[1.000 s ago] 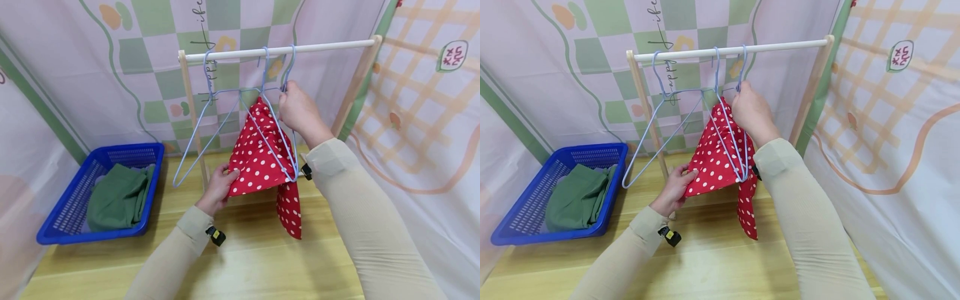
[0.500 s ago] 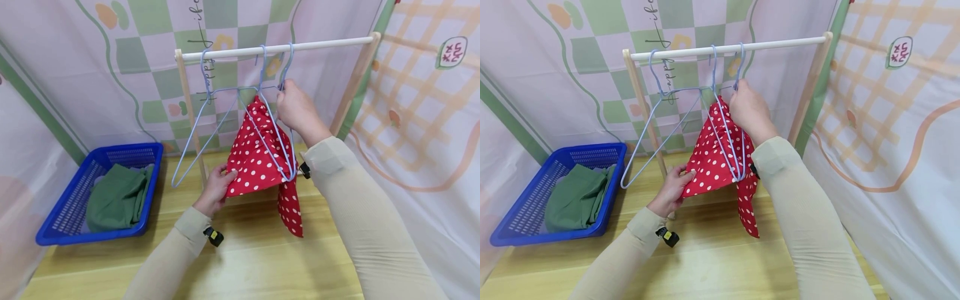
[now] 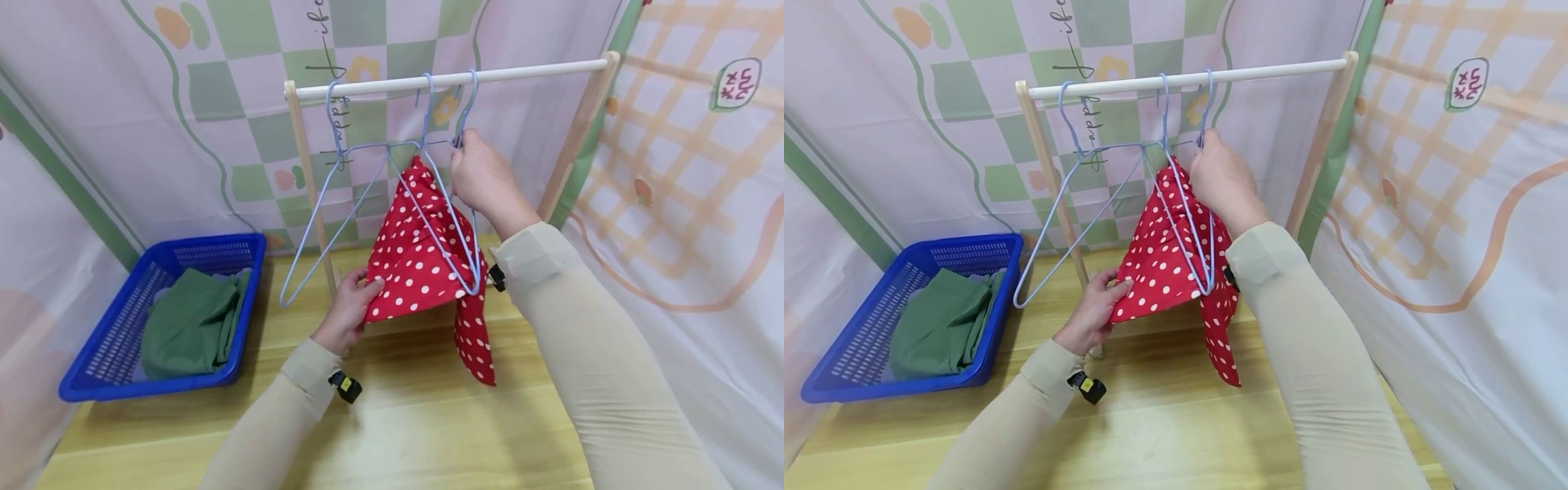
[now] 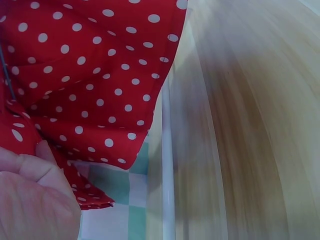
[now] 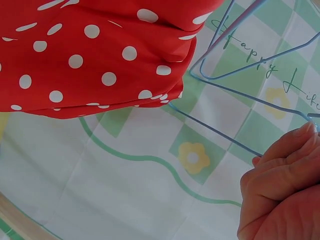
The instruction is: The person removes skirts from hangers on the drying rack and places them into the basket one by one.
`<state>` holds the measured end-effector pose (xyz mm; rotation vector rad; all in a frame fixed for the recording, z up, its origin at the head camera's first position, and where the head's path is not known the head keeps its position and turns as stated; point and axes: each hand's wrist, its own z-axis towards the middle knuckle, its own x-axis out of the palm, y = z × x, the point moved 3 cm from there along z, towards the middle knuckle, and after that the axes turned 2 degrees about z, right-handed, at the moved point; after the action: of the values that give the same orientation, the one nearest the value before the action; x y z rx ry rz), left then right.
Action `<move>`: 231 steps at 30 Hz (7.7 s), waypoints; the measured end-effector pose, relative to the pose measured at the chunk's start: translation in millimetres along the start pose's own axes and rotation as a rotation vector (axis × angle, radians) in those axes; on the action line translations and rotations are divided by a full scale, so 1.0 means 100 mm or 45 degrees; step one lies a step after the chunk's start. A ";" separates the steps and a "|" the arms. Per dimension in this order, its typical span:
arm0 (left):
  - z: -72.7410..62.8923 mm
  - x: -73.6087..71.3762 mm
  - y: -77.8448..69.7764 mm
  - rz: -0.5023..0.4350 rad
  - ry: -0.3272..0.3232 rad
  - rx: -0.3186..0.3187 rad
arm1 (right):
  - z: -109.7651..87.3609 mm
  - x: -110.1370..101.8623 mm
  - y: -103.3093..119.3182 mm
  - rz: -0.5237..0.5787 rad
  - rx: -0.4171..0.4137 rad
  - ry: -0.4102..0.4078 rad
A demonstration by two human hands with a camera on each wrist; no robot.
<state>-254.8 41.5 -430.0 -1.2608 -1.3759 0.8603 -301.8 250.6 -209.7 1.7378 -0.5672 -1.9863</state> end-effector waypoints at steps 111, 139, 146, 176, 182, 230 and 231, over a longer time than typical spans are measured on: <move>-0.05 -0.12 0.03 0.049 -0.010 0.013 | 0.01 0.07 0.05 0.017 0.005 0.003; -0.05 -0.26 0.02 0.023 -0.087 0.050 | 0.02 0.06 0.05 0.040 0.009 0.026; -0.06 -0.33 0.04 -0.006 -0.094 0.078 | 0.04 0.05 0.06 0.043 0.021 0.034; -0.25 -0.50 -0.01 -0.003 0.039 0.231 | 0.06 0.01 0.06 -0.012 -0.019 0.037; -0.29 -0.48 -0.08 0.024 0.006 0.272 | 0.04 0.01 0.06 -0.020 -0.009 0.050; -0.40 -0.57 -0.09 -0.114 -0.170 0.336 | 0.03 0.03 0.02 0.043 -0.032 0.057; -0.40 -0.57 -0.09 -0.103 -0.179 0.338 | 0.02 0.03 0.02 0.050 -0.025 0.058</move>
<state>-223.2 -21.3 -425.1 -0.9501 -1.3613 1.0531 -304.5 247.3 -211.0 1.7418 -0.5603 -1.9143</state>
